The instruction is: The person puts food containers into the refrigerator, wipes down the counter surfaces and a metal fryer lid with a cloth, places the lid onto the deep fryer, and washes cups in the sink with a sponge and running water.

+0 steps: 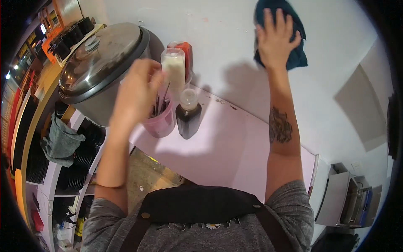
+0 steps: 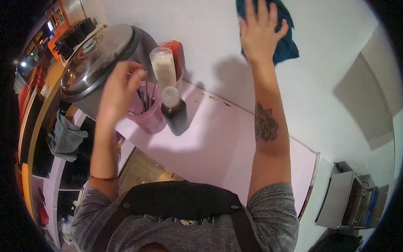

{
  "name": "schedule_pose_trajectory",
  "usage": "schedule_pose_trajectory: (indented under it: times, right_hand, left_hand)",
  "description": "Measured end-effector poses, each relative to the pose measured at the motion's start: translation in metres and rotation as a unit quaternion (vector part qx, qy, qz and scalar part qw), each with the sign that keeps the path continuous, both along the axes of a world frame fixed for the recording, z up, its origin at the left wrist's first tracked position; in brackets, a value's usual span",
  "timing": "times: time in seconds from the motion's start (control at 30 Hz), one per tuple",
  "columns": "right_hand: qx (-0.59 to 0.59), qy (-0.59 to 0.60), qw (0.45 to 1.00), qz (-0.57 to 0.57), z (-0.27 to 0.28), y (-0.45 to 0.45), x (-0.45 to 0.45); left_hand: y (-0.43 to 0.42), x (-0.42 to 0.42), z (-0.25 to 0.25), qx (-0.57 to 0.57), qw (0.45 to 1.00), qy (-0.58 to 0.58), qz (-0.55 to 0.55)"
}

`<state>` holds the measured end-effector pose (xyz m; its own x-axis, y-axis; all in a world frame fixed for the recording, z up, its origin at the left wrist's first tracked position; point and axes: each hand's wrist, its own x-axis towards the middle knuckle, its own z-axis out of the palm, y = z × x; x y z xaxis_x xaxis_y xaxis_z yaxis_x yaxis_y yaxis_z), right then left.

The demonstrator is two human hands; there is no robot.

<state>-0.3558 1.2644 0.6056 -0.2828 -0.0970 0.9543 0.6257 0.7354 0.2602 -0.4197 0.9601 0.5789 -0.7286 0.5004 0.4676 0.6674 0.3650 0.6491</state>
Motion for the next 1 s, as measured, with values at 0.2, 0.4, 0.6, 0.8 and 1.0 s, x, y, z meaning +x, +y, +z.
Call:
schedule_pose_trajectory:
  times: [0.2,0.4,0.6,0.8,1.0]
  right_hand:
    - [0.047,-0.291,0.951,0.091,-0.171,0.01,-0.048]
    - [0.098,-0.132,0.986,0.027,0.004,-0.01,-0.098]
    - [0.024,-0.276,0.946,0.169,-0.12,-0.01,-0.118]
    - [-0.033,-0.4,0.865,0.302,-0.308,0.003,-0.067]
    - [-0.444,-0.453,0.634,0.443,-0.258,-0.031,-0.007]
  left_hand:
    - [0.019,-0.099,0.003,-0.284,0.957,0.063,0.021]
    - [0.056,-0.099,-0.005,-0.409,0.891,0.112,-0.163]
    - [0.108,-0.1,-0.019,-0.546,0.779,0.16,-0.263]
    - [0.148,-0.093,-0.058,-0.645,0.691,0.155,-0.288]
    - [0.154,-0.085,-0.074,-0.63,0.722,0.207,-0.2]
